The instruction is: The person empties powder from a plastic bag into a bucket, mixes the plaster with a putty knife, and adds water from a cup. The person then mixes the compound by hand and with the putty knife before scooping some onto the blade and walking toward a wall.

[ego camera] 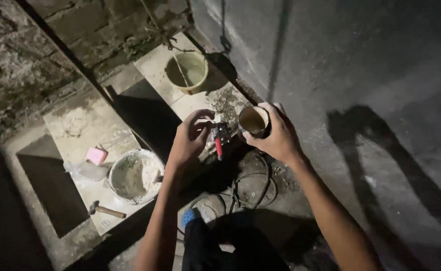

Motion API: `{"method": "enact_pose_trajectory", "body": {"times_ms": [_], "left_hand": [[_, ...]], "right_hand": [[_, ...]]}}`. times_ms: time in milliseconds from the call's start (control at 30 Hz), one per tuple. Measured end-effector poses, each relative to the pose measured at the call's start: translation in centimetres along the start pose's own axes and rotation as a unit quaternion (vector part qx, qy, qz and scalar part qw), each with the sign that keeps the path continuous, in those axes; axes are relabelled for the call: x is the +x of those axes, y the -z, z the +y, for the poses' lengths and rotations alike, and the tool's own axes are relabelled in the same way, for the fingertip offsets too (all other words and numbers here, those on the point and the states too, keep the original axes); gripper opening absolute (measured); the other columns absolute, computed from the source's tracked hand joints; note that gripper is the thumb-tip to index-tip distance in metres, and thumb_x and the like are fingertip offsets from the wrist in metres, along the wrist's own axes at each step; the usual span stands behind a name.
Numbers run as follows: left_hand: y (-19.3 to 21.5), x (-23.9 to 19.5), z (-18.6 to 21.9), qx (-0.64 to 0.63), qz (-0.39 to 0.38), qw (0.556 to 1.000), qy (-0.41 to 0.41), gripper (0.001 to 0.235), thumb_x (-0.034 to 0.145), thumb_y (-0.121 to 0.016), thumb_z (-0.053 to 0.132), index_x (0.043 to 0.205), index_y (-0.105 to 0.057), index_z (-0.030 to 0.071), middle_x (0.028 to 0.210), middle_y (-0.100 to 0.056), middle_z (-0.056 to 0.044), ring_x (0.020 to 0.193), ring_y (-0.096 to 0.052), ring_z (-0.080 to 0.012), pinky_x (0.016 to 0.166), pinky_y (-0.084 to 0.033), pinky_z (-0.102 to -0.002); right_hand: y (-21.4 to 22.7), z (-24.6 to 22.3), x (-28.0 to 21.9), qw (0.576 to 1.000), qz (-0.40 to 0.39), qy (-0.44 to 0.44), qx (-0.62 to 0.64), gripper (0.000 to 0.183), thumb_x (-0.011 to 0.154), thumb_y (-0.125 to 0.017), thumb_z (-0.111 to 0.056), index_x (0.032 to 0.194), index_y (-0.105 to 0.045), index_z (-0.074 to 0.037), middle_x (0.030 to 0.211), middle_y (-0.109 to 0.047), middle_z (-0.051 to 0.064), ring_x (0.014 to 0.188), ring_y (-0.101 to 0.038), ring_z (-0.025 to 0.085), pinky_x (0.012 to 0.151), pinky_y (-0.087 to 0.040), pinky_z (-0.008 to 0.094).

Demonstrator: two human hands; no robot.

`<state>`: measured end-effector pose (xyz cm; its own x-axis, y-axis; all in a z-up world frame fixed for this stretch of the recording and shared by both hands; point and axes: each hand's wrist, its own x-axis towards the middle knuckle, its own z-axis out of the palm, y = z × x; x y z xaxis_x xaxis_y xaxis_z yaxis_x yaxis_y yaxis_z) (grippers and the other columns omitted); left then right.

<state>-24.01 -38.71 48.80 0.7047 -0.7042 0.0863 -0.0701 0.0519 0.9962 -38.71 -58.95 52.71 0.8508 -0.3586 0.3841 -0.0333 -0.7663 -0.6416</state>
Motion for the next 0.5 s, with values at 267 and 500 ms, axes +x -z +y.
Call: {"method": "enact_pose_trajectory", "body": {"times_ms": [267,500], "left_hand": [[1.2,0.2,-1.3,-0.011,0.057,0.996,0.061,0.029,0.096,-0.057,-0.009,0.123,-0.061,-0.001,0.114,-0.066,-0.007,0.105,-0.067,-0.0141,0.079,-0.051,-0.028],[4.1,5.8,-7.7,0.006,0.090,0.995,0.041,0.031,0.095,-0.057,-0.008,0.126,-0.059,-0.002,0.115,-0.068,-0.008,0.103,-0.072,-0.0161,0.086,-0.058,-0.028]], "right_hand": [[-1.9,3.6,2.8,0.999,-0.032,0.024,0.018,0.068,0.074,-0.090,-0.025,0.129,-0.057,-0.004,0.122,-0.061,0.017,0.112,-0.064,0.035,0.095,-0.053,0.043],[-6.3,6.6,7.8,0.998,-0.047,-0.003,0.031,0.072,0.072,-0.090,-0.026,0.131,-0.055,-0.002,0.123,-0.060,0.017,0.115,-0.062,0.034,0.097,-0.051,0.042]]}}
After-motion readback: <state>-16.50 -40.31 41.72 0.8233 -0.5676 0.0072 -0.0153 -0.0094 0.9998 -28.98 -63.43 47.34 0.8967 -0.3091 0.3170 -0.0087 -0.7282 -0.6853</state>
